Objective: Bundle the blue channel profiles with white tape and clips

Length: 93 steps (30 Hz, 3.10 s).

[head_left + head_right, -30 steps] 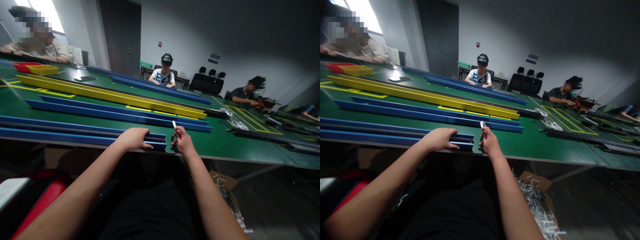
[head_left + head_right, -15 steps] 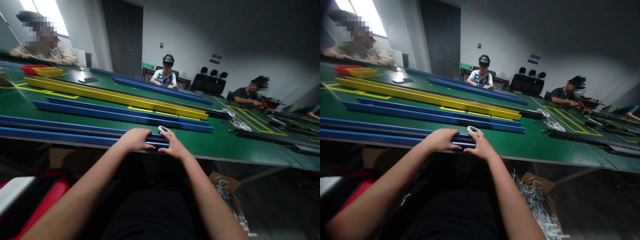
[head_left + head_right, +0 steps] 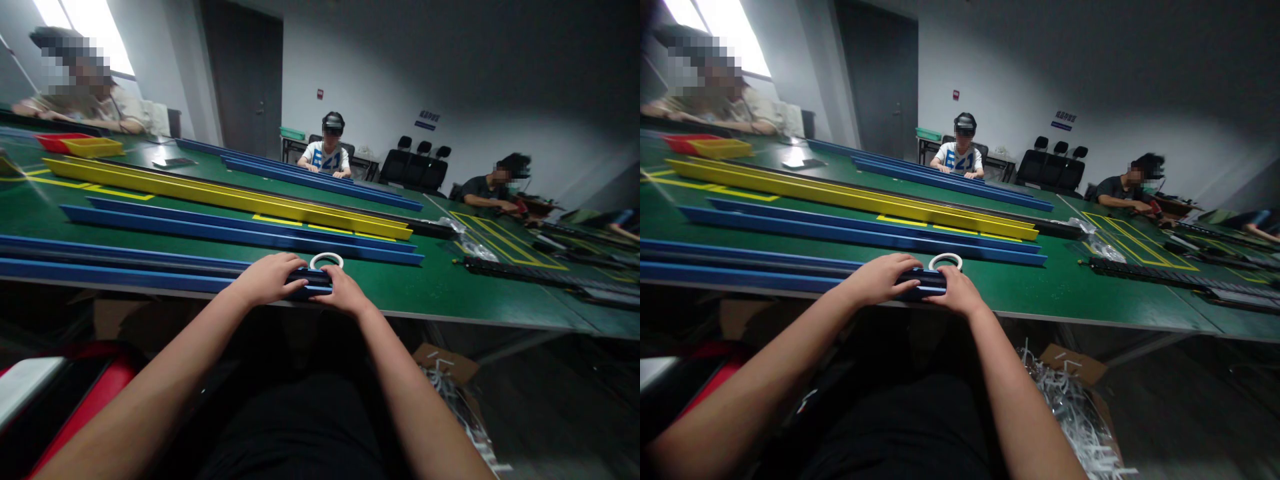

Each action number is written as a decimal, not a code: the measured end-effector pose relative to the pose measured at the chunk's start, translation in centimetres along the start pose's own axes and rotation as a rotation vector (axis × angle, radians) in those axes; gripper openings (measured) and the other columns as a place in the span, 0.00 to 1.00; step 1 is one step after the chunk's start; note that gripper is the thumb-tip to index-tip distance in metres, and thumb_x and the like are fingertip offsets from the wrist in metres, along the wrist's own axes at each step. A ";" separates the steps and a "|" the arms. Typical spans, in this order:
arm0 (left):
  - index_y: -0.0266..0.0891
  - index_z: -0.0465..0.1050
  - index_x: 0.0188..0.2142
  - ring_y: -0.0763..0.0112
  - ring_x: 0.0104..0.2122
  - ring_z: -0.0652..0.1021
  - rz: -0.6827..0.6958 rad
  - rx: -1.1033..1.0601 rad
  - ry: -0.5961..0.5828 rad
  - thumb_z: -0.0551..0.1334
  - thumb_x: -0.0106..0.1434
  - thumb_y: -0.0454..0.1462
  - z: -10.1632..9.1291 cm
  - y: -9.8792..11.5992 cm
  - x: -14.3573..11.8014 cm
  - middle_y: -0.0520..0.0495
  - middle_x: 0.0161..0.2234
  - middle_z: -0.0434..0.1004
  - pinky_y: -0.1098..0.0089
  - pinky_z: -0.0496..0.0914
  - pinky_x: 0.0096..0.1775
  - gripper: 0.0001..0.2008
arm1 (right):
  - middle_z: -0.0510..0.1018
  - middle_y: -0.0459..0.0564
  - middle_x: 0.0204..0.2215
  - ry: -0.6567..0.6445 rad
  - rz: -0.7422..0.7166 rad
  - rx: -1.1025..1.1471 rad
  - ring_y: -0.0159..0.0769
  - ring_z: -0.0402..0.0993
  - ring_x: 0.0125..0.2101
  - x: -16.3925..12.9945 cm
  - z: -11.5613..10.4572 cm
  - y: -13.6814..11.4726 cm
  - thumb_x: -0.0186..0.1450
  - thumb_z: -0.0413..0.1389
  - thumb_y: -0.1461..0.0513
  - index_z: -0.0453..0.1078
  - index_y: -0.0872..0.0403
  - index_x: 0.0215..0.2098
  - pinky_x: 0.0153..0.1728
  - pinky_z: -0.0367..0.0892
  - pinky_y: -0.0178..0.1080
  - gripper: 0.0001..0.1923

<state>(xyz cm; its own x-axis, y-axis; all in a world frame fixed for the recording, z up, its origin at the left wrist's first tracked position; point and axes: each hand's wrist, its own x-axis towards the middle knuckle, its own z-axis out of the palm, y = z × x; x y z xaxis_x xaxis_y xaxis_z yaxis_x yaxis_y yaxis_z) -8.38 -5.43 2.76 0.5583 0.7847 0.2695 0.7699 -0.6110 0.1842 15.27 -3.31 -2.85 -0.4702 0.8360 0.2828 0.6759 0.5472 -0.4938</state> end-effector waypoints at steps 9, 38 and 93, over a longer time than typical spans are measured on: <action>0.44 0.74 0.43 0.62 0.41 0.76 0.105 0.054 -0.008 0.50 0.68 0.46 1.6 2.5 0.6 0.44 0.40 0.78 0.63 0.69 0.44 0.17 | 0.69 0.54 0.52 0.011 -0.035 -0.017 0.42 0.67 0.50 0.1 0.3 0.3 0.52 0.65 0.52 0.61 0.51 0.56 0.53 0.62 0.45 0.36; 0.44 0.78 0.36 0.64 0.33 0.78 -0.055 0.001 -0.138 0.43 0.67 0.56 1.6 1.4 -0.4 0.44 0.33 0.81 0.70 0.65 0.34 0.29 | 0.69 0.53 0.53 0.013 -0.007 -0.066 0.42 0.67 0.52 -0.1 0.3 0.2 0.52 0.63 0.43 0.61 0.50 0.58 0.54 0.62 0.44 0.41; 0.42 0.76 0.36 0.60 0.37 0.80 -0.054 0.122 -0.155 0.65 0.56 0.49 4.5 5.3 3.3 0.43 0.35 0.80 0.67 0.70 0.37 0.15 | 0.77 0.58 0.42 -0.008 0.547 -0.572 0.43 0.75 0.39 -1.0 -5.6 0.4 0.69 0.30 0.43 0.75 0.52 0.40 0.41 0.65 0.42 0.37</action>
<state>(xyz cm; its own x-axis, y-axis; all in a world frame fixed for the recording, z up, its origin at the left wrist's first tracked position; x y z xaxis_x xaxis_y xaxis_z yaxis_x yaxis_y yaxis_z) -1.09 -5.65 0.40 0.5488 0.8284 0.1119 0.8265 -0.5578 0.0762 19.20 -3.68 1.30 0.0108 0.9933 0.1148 0.9981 -0.0038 -0.0612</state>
